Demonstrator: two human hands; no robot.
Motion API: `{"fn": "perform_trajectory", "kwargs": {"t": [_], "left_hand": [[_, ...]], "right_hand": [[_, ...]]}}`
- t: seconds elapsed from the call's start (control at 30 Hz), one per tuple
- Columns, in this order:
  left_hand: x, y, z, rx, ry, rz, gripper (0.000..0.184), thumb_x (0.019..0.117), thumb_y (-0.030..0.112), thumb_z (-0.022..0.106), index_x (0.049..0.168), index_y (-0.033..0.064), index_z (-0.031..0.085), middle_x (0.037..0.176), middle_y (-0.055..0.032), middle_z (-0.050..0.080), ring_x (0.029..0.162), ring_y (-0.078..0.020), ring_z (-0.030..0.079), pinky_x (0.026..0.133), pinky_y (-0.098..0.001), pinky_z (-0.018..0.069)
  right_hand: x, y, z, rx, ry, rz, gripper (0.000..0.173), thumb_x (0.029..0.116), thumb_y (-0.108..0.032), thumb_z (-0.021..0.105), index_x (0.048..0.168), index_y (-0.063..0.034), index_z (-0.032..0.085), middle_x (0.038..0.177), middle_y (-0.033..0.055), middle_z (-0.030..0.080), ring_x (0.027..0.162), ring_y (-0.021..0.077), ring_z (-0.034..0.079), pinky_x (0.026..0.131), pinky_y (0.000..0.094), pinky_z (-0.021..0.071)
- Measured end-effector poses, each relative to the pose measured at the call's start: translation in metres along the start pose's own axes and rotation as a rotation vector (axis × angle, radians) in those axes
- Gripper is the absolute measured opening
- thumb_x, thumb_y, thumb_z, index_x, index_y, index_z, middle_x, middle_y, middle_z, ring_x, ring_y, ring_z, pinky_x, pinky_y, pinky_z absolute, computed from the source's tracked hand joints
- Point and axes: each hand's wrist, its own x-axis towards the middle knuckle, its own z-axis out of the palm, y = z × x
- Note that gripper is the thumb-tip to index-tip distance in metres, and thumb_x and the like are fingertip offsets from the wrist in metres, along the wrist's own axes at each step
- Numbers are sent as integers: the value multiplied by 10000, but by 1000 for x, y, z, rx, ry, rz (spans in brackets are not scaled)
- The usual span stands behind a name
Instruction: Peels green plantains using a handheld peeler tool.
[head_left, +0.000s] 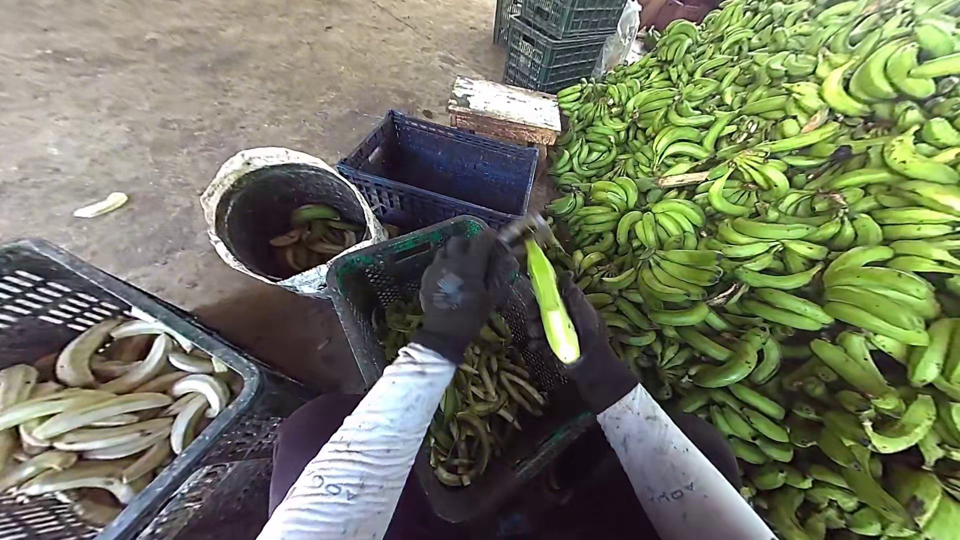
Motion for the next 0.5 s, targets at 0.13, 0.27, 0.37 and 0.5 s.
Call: {"fn": "perform_trajectory", "kwargs": {"t": [0.13, 0.27, 0.37, 0.5], "left_hand": [[2, -3, -27, -218, 13, -17, 439, 1049, 401, 529, 1351, 91, 604, 1115, -176, 657, 948, -309, 667, 829, -530, 556], [-41, 27, -14, -412, -190, 162, 398, 1039, 365, 557, 1317, 93, 645, 1074, -86, 675, 864, -171, 668, 764, -400, 597], [-57, 38, -3, -380, -219, 236, 418, 1025, 395, 548, 1306, 109, 668, 1000, -72, 675, 823, -175, 664, 736, -390, 582], [-31, 11, 5, -199, -135, 170, 429, 1003, 380, 622, 1334, 109, 652, 1096, -159, 678, 983, -338, 671, 836, -553, 562]], "right_hand": [[-1, -5, -15, -90, -26, -143, 408, 1088, -424, 317, 1135, -123, 588, 747, 68, 663, 582, 146, 657, 523, 295, 590], [-1, -29, -20, -437, 253, -454, 388, 1076, -378, 431, 1402, -186, 517, 1017, 15, 669, 802, 96, 654, 676, 286, 579], [-2, -30, -20, -448, 198, -528, 421, 1075, -401, 394, 1459, -234, 430, 1059, -2, 665, 835, 87, 663, 703, 277, 582], [-2, -2, -21, -133, -161, -292, 332, 972, -442, 612, 1199, -201, 630, 928, -12, 704, 752, 70, 678, 655, 261, 599]]}}
